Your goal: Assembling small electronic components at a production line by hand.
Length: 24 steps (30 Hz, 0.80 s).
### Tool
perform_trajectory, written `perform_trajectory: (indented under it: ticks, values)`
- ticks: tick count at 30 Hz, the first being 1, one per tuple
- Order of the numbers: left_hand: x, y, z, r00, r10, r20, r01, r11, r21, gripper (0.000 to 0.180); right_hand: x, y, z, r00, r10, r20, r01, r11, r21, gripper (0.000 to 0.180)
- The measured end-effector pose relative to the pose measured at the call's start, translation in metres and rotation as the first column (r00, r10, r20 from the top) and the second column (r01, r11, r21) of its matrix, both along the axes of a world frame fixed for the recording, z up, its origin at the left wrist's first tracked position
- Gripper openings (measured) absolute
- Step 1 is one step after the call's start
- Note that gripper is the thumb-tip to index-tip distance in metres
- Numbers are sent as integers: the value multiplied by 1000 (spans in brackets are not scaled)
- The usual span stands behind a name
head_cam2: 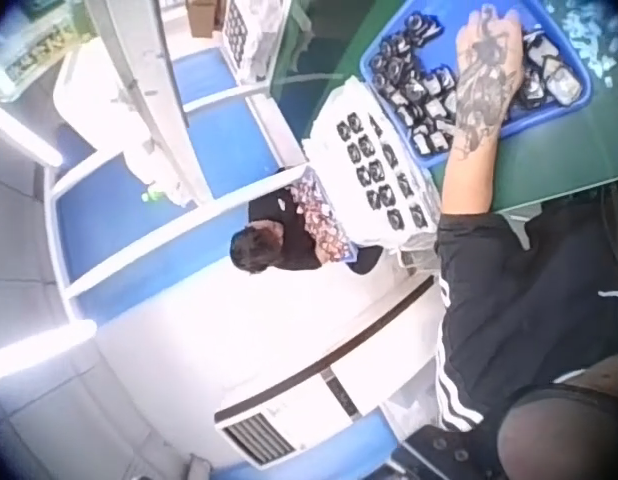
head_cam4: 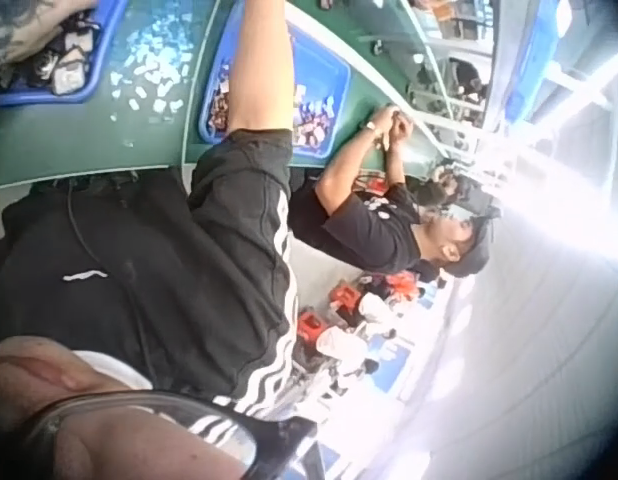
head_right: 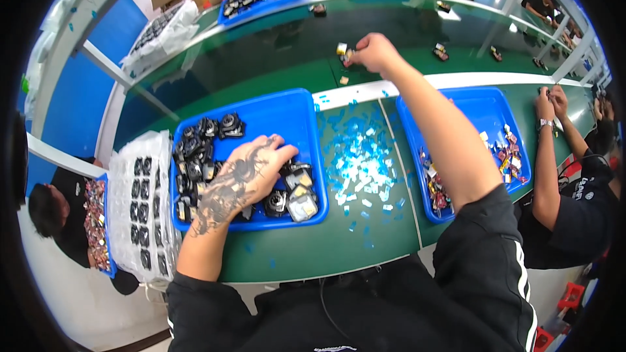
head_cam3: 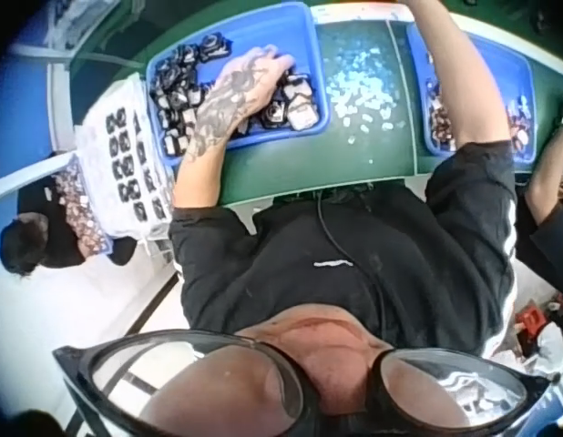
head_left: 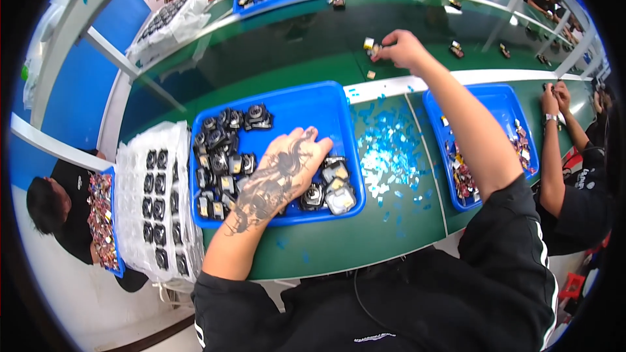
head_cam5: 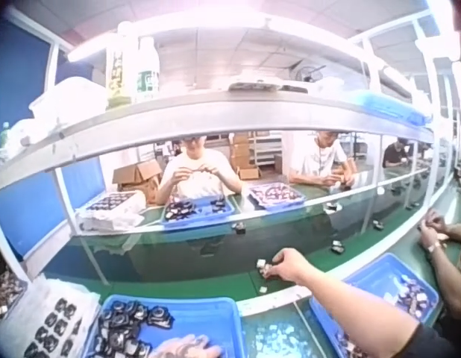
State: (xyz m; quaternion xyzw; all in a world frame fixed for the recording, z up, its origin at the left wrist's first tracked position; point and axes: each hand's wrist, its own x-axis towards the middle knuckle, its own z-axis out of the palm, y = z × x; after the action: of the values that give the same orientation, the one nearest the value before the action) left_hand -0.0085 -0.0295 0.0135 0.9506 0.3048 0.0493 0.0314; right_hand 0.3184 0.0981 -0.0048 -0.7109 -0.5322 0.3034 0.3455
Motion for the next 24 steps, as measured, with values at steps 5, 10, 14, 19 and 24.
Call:
perform_trajectory:
  ticks: [5,10,14,19,24]
  values:
    - [-14,1,0,996,58,64,-55,998,-35,44,-2,5,-19,961,-79,266,79,997,9,50]
    - [-4,12,16,993,122,2,-121,984,-128,40,-11,-34,5,949,-48,313,16,994,104,37]
    - [-14,14,-3,993,68,92,-74,995,60,35,-34,-86,17,926,308,218,-352,914,204,22]
    - [6,22,9,922,325,210,-299,943,-147,29,-69,-173,55,740,672,27,-671,735,96,19]
    - [5,17,13,926,377,0,-377,926,-13,18,-47,-206,70,708,693,139,-698,716,-16,18]
